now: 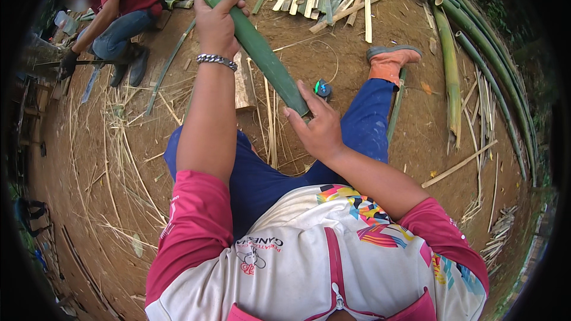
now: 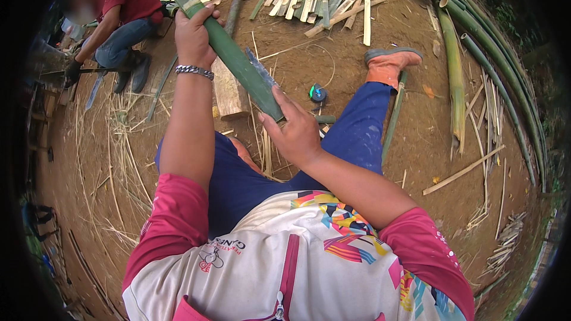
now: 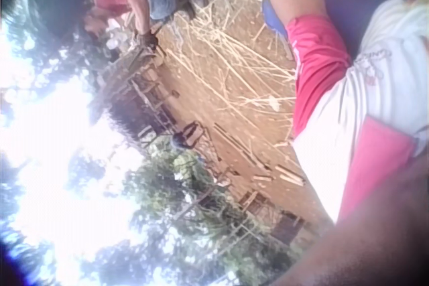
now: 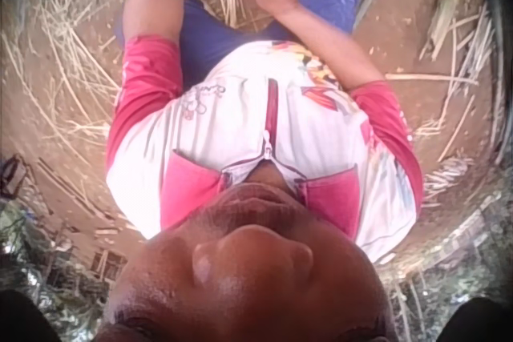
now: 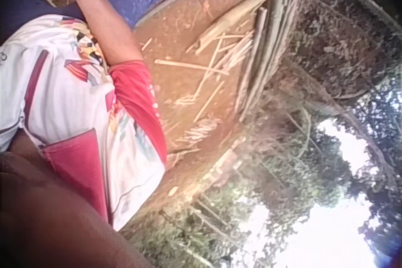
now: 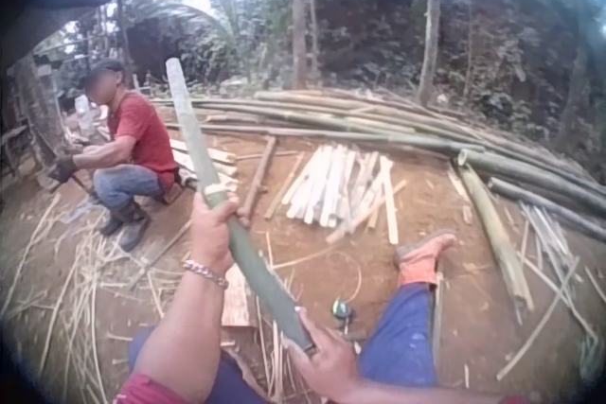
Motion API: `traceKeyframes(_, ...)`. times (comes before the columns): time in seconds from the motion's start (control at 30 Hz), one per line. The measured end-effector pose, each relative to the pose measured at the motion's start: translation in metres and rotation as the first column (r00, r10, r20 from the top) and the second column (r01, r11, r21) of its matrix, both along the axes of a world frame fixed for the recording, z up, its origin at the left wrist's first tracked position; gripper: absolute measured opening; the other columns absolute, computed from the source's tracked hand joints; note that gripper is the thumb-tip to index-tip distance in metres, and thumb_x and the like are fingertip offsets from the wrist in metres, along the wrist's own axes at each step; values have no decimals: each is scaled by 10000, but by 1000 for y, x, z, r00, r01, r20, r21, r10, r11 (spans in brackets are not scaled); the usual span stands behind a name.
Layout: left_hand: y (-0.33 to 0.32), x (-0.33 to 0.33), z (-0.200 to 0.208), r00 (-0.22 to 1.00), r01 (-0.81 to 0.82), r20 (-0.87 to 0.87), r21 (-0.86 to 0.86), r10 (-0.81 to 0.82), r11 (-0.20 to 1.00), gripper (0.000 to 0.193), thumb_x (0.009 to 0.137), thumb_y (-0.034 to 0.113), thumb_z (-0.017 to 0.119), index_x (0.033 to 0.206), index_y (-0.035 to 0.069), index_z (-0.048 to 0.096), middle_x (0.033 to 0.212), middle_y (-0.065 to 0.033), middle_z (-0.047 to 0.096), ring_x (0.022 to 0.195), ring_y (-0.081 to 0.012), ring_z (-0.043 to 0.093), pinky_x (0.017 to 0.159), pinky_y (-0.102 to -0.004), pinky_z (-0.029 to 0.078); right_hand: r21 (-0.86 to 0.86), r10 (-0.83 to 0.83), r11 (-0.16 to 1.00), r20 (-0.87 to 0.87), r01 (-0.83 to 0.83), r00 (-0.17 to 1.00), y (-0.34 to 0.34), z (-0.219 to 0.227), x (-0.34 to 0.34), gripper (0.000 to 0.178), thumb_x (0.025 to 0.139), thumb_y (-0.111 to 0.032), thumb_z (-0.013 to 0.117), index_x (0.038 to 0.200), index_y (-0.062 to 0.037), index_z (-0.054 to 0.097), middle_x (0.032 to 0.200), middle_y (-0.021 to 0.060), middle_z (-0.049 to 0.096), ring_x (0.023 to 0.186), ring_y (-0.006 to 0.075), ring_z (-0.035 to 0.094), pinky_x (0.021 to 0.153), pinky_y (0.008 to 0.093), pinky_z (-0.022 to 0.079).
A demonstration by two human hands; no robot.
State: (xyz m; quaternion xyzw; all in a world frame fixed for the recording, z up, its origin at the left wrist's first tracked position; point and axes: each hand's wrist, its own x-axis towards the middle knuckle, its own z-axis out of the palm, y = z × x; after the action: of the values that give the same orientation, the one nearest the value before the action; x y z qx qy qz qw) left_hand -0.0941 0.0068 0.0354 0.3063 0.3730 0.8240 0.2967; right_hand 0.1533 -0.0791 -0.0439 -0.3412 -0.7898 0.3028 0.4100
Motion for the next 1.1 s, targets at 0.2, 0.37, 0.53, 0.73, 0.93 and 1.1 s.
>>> traceKeyframes(0.2, 1, -8, -1, 1000, 18, 17, 8, -18, 1000, 356, 875, -32, 662, 1109, 41, 404, 943, -104, 613, 719, -181, 632, 575, -333, 550, 78, 23, 997, 0, -23, 1000, 2, -2, 4, 618, 859, -224, 771, 1374, 34, 546, 1221, 266, 657, 1076, 381, 678, 903, 393, 539)
traceKeyframes(0.37, 2, -10, 0, 997, 55, 59, -28, -53, 998, 313, 897, -40, 634, 1097, 56, 414, 935, -83, 582, 724, -165, 607, 589, -322, 541, 88, 124, 989, -10, -123, 992, 6, 3, 12, 659, 839, -241, 802, 1393, 4, 544, 1230, 252, 661, 1086, 357, 683, 903, 391, 543)
traceKeyframes(0.53, 5, -28, -12, 982, 125, 145, 1, -123, 992, 301, 905, -48, 617, 1089, 66, 409, 934, -76, 557, 744, -164, 597, 603, -318, 541, -150, 314, 937, -41, -317, 948, 14, 20, 33, 656, 818, -154, 818, 1408, -29, 559, 1284, 185, 669, 1102, 245, 697, 926, 336, 541)
traceKeyframes(0.73, 14, -47, -28, 902, 258, 350, 34, -254, 965, 285, 911, -45, 622, 1079, 38, 408, 884, -86, 549, 732, -165, 594, 595, -302, 543, -128, 394, 906, -91, -403, 915, 26, 27, 46, 540, 811, -98, 816, 1316, -28, 638, 1164, 162, 721, 928, 195, 739, 814, 305, 575)
traceKeyframes(0.93, 11, -39, -36, 823, 327, 473, 60, -316, 943, 215, 928, -37, 605, 1048, 5, 431, 834, -79, 539, 712, -156, 582, 593, -282, 545, -112, 370, 915, -156, -389, 916, 22, 36, 44, 414, 800, -161, 841, 1177, -37, 724, 1047, 171, 745, 929, 216, 741, 811, 308, 567)
traceKeyframes(1.1, 10, -38, -40, 777, 363, 528, 69, -343, 929, 142, 948, -15, 590, 1037, -17, 479, 832, -72, 543, 715, -147, 578, 614, -270, 547, -99, 343, 925, -203, -368, 917, 19, 38, 39, 394, 781, -174, 861, 1126, -26, 741, 1035, 154, 752, 933, 228, 738, 823, 316, 561)
